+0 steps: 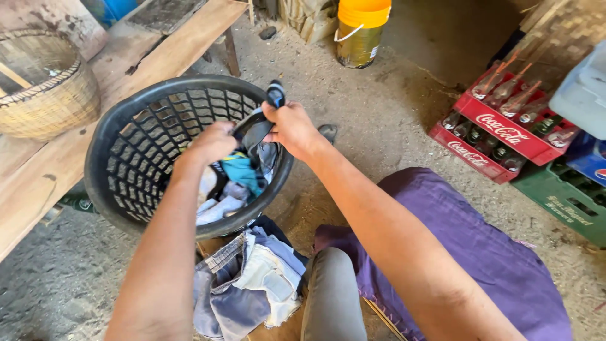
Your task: The person takes clothes from a black laundry basket, unfolds and folds each item by hand on a purple cloth, and stacks the folded items on a nearby wooden bench. The person handles a striped towel, a blue towel, and a patterned shirt, placing each folded item on the growing stack.
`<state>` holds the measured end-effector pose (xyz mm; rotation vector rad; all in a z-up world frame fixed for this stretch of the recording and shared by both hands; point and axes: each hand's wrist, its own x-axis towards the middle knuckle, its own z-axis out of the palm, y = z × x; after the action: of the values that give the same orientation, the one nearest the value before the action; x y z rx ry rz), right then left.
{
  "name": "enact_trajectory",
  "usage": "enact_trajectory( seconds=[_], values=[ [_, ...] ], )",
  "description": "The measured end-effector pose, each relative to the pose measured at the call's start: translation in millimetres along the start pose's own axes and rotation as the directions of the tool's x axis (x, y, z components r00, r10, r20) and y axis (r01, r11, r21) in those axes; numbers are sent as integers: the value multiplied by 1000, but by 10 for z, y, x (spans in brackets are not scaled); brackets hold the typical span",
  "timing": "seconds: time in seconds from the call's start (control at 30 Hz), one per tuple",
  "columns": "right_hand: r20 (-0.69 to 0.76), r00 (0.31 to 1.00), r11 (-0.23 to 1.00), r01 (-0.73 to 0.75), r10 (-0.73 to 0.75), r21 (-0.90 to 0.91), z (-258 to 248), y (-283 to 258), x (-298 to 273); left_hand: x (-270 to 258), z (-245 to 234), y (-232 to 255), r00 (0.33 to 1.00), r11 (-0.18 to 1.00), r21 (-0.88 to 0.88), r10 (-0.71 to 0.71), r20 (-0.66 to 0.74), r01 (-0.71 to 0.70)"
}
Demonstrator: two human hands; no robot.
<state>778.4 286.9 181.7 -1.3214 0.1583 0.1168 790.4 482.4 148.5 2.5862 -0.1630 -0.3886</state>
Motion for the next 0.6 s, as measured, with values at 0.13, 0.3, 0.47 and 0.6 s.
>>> enact_trajectory(
  seconds=[0.13, 0.3, 0.47, 0.6],
  values=[
    [-215, 976, 999, -28, 36, 41, -193, -170, -135, 207, -275, 117, 997, 1000, -6, 3, -83, -3],
    [223, 954, 935, 254, -200, -247, 72, -529, -1041, -241, -689, 907, 959, 963, -21, 266, -92, -269],
    [198, 979, 969, 92, -46, -231, -85, -332, -680, -304, -622, 1248, 925, 910, -173, 362, -114, -377],
    [33, 988, 981, 147, -152, 125, -321, -261, -423, -925, -807, 1471, 943, 800, -532, 334, 10, -278]
  ],
)
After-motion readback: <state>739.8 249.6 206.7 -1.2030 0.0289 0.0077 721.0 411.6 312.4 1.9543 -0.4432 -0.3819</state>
